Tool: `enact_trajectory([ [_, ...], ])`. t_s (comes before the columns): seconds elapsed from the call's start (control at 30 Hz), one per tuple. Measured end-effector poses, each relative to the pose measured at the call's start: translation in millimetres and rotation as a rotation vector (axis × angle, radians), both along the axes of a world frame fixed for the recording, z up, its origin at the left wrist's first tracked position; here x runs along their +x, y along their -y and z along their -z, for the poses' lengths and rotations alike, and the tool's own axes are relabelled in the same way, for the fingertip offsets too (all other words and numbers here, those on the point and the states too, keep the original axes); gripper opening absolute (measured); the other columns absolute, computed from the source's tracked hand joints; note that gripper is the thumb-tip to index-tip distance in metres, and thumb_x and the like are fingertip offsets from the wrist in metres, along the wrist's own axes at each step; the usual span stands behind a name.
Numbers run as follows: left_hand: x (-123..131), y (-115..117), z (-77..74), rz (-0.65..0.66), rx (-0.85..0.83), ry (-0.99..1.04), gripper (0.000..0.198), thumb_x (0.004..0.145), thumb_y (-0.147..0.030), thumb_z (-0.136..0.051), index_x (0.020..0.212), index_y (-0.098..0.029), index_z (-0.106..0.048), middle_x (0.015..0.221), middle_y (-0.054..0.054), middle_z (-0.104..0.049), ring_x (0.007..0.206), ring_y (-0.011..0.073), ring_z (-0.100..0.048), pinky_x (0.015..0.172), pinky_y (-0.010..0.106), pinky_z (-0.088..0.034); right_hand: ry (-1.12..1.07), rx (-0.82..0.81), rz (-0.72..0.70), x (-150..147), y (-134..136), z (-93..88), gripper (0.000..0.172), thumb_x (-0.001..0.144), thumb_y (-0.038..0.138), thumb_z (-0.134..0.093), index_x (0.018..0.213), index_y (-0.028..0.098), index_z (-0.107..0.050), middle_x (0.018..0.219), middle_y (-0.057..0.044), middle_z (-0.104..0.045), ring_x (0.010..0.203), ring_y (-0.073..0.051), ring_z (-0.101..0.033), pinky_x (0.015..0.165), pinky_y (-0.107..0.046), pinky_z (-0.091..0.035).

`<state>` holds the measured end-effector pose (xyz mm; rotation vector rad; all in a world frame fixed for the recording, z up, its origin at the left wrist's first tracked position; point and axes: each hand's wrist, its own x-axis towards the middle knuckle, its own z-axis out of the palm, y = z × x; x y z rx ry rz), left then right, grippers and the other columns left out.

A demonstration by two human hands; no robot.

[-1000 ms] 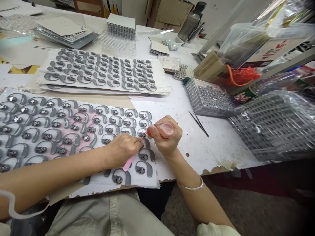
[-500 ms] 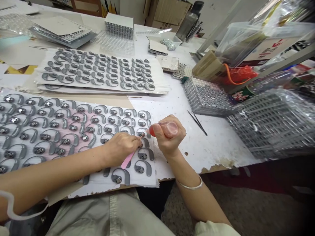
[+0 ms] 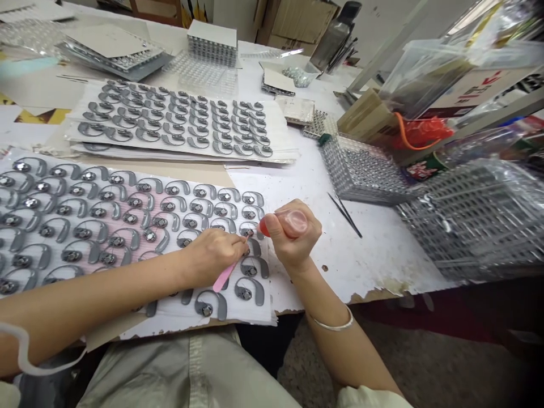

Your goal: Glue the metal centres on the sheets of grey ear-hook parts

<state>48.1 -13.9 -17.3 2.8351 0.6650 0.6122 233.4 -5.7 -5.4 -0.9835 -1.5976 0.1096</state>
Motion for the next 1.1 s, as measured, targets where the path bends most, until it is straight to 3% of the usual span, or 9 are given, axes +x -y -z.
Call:
enact_trajectory([
  [0.73,0.7,-0.3,-2.1,-0.009,-0.004,0.007,0.019,0.087,-0.011,-0.043,0.085,-0.011,-0.061,0.079,0.010,-0.066,0.068,0.0174,-0.064,0.060,0.028,-0.054,0.075,0.036,-0.025,0.4,1.8,-0.1,0.018,0.074,0.021,-0.068,0.069,0.020,-0.051,0.061,0.002,-0.053,0.053,-0.011,-0.050,0.047,-0.027,-0.042],
  [1.1,-2.9,-3.0,-3.9,-0.014,-0.084,-0.028,0.011,0.082,-0.012,-0.051,0.087,-0.013,-0.061,0.080,0.008,-0.066,0.072,0.0175,-0.065,0.064,0.026,-0.053,0.070,0.010,-0.038,0.0,2.6,-3.2,0.019,0.075,0.023,-0.067,0.068,0.020,-0.050,0.061,0.002,-0.052,0.051,-0.011,-0.049,0.047,-0.026,-0.043],
])
